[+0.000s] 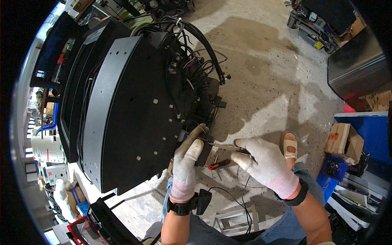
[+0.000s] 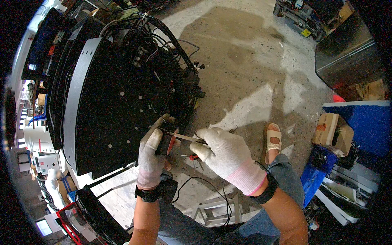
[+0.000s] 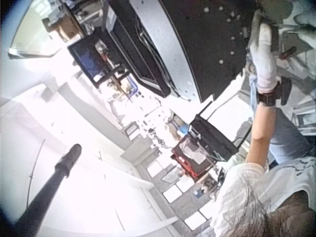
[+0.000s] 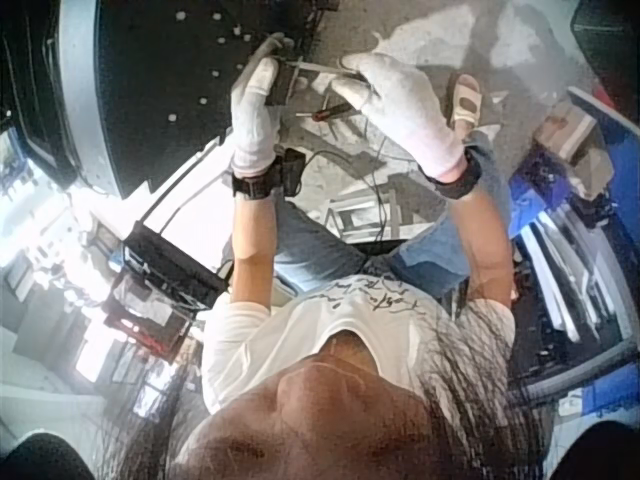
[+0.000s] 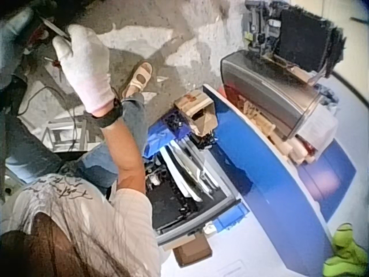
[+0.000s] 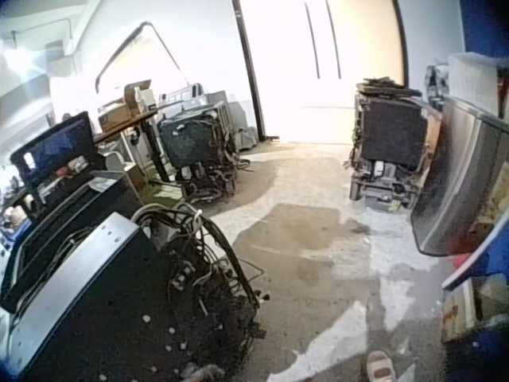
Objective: Connecting internal wires and installing a component onto an electromechanical robotic base using a screwdriver.
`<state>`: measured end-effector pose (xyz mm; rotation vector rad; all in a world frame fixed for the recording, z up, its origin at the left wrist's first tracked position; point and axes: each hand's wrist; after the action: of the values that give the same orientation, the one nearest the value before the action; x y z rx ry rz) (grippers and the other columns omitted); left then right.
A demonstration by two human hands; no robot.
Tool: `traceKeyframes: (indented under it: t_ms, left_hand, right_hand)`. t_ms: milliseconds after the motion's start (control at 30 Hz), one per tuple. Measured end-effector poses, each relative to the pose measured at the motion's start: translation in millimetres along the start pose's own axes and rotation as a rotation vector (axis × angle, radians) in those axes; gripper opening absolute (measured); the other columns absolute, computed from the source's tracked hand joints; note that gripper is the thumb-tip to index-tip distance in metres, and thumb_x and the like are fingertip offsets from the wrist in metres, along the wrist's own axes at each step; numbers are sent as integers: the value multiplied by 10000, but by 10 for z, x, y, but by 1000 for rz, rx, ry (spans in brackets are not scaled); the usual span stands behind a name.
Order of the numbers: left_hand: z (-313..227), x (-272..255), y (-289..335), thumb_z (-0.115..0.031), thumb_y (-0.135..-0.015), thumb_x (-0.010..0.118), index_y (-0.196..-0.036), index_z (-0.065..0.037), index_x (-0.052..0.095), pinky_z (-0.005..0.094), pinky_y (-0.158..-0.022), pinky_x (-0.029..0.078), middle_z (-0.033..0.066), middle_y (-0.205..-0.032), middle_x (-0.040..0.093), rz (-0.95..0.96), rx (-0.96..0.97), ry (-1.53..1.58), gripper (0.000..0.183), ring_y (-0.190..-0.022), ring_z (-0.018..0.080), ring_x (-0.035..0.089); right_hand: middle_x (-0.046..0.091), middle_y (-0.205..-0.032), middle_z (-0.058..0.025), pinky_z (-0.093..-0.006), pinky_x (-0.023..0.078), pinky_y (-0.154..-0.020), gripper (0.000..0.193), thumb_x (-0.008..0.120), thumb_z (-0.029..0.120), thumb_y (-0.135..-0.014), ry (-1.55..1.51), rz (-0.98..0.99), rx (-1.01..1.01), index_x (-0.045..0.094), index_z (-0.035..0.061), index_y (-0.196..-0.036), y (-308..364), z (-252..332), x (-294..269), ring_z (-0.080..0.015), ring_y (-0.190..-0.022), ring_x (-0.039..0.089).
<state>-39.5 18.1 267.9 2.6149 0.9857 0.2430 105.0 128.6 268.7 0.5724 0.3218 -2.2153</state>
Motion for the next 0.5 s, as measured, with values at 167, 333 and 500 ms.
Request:
traceKeyframes:
  t_ms: [167, 333, 500]
  left_hand:
    - [-12, 39, 8, -422, -827, 435, -1212, 32, 435, 246, -746, 436, 132, -1063, 557, 16, 2, -51, 595, -855, 170, 572]
    - [8, 58, -6, -423, -825, 430, -1205, 42, 436, 246, -736, 435, 128, -1041, 567, 21, 1, -31, 601, -822, 166, 571]
    - [-37, 74, 21, -419, -826, 430, -1212, 47, 424, 243, -732, 433, 136, -1042, 563, 60, -22, -34, 606, -800, 165, 570]
  right_hand:
    - [562, -721, -117, -365, 459, -563, 131, 611, 172, -763, 82, 31, -34, 554, 66, -814, -8, -37, -20, -302, -658, 575]
    - [565, -729, -102, -361, 461, -584, 124, 630, 126, -729, 54, -19, -43, 550, 75, -807, -29, -17, -43, -285, -684, 579]
    - [568, -751, -101, -362, 462, -600, 151, 648, 125, -710, 79, 42, 129, 547, 73, -809, -36, 68, -74, -277, -716, 579]
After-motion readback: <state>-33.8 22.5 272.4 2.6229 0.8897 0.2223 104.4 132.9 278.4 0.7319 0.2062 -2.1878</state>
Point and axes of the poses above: each hand's wrist, its own y-axis away from the middle knuckle, its own x-axis out of the palm, z = x × y
